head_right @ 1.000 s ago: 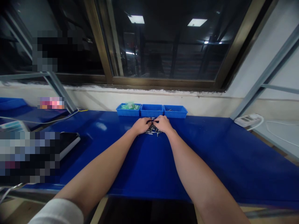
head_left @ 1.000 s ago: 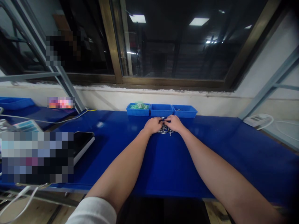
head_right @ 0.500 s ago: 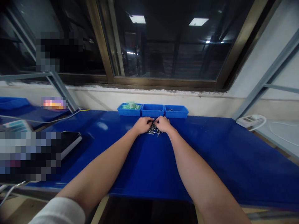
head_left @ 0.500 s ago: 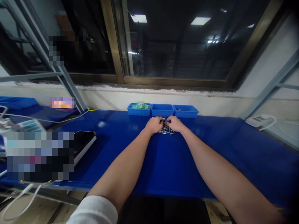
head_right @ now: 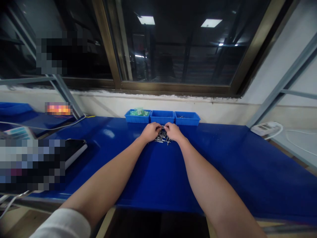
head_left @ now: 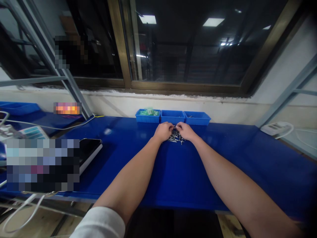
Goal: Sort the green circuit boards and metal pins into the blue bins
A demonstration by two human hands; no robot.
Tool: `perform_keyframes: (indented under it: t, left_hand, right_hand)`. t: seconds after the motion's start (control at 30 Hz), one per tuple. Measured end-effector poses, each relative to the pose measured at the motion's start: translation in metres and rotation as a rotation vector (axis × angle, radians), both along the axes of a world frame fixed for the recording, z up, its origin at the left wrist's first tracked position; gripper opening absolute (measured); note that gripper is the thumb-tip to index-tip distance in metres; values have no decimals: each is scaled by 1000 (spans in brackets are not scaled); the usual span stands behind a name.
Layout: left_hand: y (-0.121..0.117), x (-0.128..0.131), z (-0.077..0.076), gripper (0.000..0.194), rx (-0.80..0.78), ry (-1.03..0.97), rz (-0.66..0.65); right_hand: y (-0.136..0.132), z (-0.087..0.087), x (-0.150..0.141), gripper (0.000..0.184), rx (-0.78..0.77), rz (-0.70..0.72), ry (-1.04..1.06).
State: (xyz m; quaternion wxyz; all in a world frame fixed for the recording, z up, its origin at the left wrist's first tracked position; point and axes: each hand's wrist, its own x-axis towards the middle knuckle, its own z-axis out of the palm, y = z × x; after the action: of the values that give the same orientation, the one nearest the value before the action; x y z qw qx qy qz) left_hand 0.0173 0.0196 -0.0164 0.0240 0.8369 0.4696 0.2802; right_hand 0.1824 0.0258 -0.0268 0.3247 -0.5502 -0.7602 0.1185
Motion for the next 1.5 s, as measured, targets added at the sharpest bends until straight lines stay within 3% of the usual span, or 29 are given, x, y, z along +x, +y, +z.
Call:
perform_keyframes:
  t: [0.2, 0.4, 0.53, 0.7, 0.87, 1.0, 1.13, 1.23, 1.33, 1.5]
  left_hand:
    - [-1, -1, 0, 21, 14, -6, 6]
    - [-5, 0, 4, 22, 2, -19, 27]
    - [-6, 0, 6, 25, 43, -80, 102]
    - [-4, -2, 7, 25, 56, -84, 261]
    - [-4, -5, 9, 25, 17, -74, 356]
    - [-4, -7, 10, 26, -31, -55, 385]
    - [-4, -7, 10, 28, -77, -35, 378]
    - [-3, -6, 8, 31, -132, 2, 357]
    - [-1, -4, 5, 33, -150, 43, 316]
    - [2, -3, -1, 36, -131, 75, 244]
  right_hand:
    - [-1, 3, 1, 12, 25, 144, 326]
    - [-4, 9, 3, 17, 45, 127, 453]
    - [-5, 13, 8, 17, 176, -29, 532]
    - [-3, 17, 20, 25, 393, -385, 459]
    - [-4, 16, 24, 46, 281, -541, 291]
    - [-3, 12, 22, 63, 185, -526, 229]
    - [0, 10, 22, 41, 290, -480, 215]
    - [2, 7, 20, 24, 261, -325, 199]
    - [2, 2, 14, 23, 165, -186, 117]
    - [3, -2, 6, 29, 101, -91, -95]
